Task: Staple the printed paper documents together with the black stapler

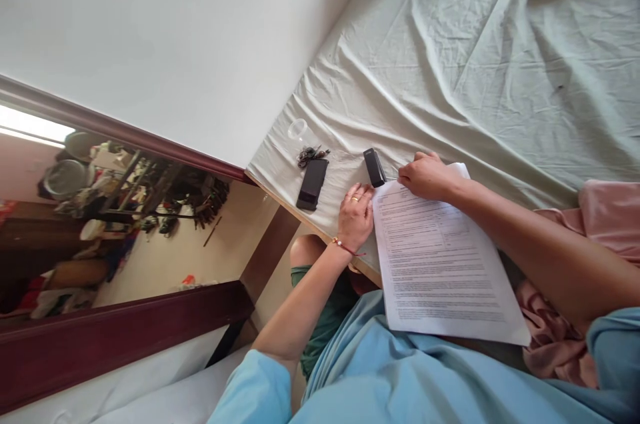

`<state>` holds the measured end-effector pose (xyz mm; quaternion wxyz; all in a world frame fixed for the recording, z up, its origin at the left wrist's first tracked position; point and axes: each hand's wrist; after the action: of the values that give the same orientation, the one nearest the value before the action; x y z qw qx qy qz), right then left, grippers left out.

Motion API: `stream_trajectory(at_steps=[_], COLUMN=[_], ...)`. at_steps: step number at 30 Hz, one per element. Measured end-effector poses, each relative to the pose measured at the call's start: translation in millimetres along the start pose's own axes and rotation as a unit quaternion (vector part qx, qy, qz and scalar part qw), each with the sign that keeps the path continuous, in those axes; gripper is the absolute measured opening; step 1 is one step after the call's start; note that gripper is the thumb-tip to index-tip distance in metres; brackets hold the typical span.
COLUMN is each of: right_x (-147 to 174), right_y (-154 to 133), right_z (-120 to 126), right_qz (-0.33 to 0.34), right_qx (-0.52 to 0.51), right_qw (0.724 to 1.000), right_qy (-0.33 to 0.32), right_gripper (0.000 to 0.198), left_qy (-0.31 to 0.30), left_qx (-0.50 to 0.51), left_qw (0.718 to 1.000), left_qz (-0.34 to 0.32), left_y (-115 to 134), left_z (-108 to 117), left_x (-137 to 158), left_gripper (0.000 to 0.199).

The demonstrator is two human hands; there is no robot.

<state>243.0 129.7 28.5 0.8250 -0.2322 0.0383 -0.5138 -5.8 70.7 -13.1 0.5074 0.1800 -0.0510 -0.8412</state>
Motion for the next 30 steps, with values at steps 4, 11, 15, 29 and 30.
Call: stream_trajectory(at_steps=[4,11,15,29,30], right_x=[-0.3,-4.0,-4.2,-4.8,-4.7], right_y=[5.2,9.7,10.5,6.8,6.5], right_z=[1.8,-3.7,-3.8,-2.5,-2.1], right_qz=[0.004,0.013,0.015,0.009,0.007], right_qx=[-0.001,0.001,0.0,-0.013,-0.014], right_qw=[1.0,1.0,1.0,1.0,1.0], right_qy=[0.0,0.009,0.008,0.011,0.009], right_gripper=[0.034,0.035,0.035,0.035,0.035], left_qy=[0.053,0.09,0.072,0.054,0.052], left_qx=[0.011,0.03,0.021,0.026,0.03], left_qw=[0.999,0.99,0.983,0.978,0.977], left_qz=[-0.002,-0.103,-0.167,-0.2,-0.206], left_y=[-1.1,-1.6,-13.8,-20.8,-22.5], left_z=[4.2,13.6,15.6,24.1,23.9], left_x=[-5.8,-27.7,-38.3,-47.6,-47.2], left_gripper=[0.038,0.034,0.034,0.027,0.028])
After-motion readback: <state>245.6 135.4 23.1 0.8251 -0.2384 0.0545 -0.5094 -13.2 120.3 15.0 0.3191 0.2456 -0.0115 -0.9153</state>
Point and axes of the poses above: each hand's wrist, its own x-axis away from the middle knuckle, its own z-axis out of the back of the hand, y = z × x
